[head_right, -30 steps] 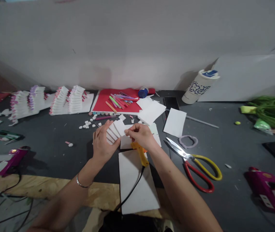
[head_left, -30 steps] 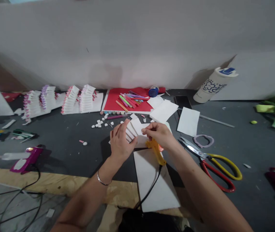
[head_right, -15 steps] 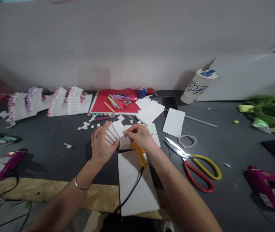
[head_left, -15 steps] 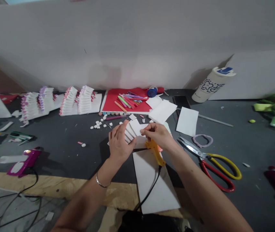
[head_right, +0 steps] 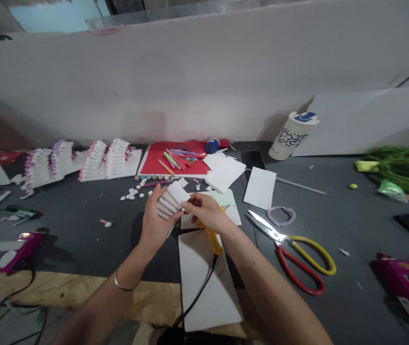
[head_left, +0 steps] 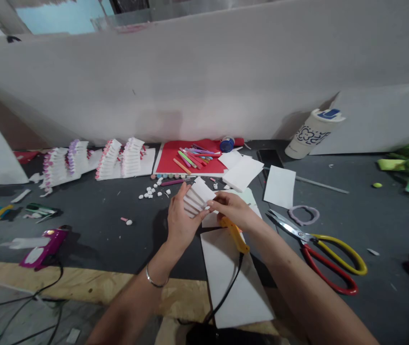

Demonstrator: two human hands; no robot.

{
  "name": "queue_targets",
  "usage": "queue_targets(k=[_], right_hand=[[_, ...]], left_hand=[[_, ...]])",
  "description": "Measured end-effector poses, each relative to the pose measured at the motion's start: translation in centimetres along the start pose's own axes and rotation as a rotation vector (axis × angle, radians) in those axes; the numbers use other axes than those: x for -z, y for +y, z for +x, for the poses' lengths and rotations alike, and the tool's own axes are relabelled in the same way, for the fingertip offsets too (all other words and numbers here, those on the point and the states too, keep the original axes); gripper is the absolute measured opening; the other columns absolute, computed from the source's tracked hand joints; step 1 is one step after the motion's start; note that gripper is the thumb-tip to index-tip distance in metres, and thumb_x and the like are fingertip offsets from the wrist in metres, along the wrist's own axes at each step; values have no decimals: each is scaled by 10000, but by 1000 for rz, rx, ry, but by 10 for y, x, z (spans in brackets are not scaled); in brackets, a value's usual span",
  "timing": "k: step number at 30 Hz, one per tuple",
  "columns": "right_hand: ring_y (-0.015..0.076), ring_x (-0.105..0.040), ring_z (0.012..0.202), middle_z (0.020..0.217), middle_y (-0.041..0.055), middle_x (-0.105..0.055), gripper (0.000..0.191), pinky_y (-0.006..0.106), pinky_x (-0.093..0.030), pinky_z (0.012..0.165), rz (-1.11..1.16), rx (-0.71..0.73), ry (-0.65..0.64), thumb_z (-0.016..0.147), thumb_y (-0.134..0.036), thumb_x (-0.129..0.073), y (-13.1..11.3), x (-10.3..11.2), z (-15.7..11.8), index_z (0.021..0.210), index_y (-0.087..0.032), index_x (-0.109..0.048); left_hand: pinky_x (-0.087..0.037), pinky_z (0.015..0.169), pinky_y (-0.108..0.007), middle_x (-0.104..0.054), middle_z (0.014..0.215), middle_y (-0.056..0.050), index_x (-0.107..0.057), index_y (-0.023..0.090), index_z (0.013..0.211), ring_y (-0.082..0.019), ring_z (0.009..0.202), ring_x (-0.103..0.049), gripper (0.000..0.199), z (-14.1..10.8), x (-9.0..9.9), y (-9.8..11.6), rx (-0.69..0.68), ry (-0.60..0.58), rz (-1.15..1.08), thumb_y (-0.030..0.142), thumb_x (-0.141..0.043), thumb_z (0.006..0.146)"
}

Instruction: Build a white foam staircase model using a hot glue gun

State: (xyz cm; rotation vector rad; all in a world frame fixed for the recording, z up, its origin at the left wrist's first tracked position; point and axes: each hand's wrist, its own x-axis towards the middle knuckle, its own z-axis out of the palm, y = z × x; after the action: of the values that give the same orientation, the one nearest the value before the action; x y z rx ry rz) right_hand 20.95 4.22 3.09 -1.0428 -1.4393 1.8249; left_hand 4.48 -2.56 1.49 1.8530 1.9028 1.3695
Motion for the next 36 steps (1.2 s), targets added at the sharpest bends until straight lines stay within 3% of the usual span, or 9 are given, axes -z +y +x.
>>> queue_targets(k=[4,8,13,16,22,27,31,36], right_hand=[[137,-635,638,677,7,-655,331,212,-477,491,27,6,51,722,-510,-738,2,3,3,743,-196,-636],[138,-627,640,695,20,-673,299,212,-466,487,55,2,72,728,-491,-743,4,10,7,761,-203,-668],[138,-613,640,700,20,-651,297,201,-451,450,102,18,93,714,-485,-760,2,13,7,767,-205,-677],[148,-633,687,738,24,-643,306,193,-451,442,109,36,126,708,-490,-762,-1,14,6,757,-203,-668],[151,-643,750,900,67,-685,237,176,-456,417,39,17,168,814,-430,-667,-5,14,5,818,-193,-675],[170,-649,781,900,62,-704,145,189,-488,424,-123,22,124,829,-308,-643,-2,19,6,913,-205,-700],[177,-642,812,916,54,-700,223,202,-488,462,-236,120,177,840,-327,-622,-6,31,2,1021,-222,-700],[190,-643,845,937,67,-702,305,223,-474,495,-294,262,236,861,-410,-591,-21,46,-18,1077,-216,-684]], left_hand=[[-509,952,-409,-506,1436,-189,-319,205,1482,-290,1270,-543,828,4,1,-7,138,-86,-278,443,-717,796],[-522,906,-372,-563,1377,-191,-423,175,1410,-268,1175,-613,703,15,8,-13,370,-157,-542,534,-631,843],[-542,793,-362,-737,1049,-143,-642,121,1174,-265,924,-697,619,18,14,-10,640,-488,-826,609,-665,794],[-548,803,-368,-754,994,-114,-688,140,1109,-256,894,-702,563,16,12,-7,697,-565,-916,536,-777,719],[-563,820,-376,-759,996,-115,-686,146,1116,-250,903,-712,516,14,5,-7,760,-515,-1039,446,-812,715],[-542,893,-379,-754,1040,-116,-669,137,1076,-248,958,-702,490,15,3,-12,758,-485,-1075,358,-853,679],[-505,967,-406,-734,1114,-118,-642,142,1107,-266,1055,-676,527,20,7,-18,724,-461,-1061,280,-870,652],[-462,1020,-455,-738,1074,-109,-617,140,1058,-278,1072,-663,534,19,25,-26,712,-343,-900,332,-877,632]])
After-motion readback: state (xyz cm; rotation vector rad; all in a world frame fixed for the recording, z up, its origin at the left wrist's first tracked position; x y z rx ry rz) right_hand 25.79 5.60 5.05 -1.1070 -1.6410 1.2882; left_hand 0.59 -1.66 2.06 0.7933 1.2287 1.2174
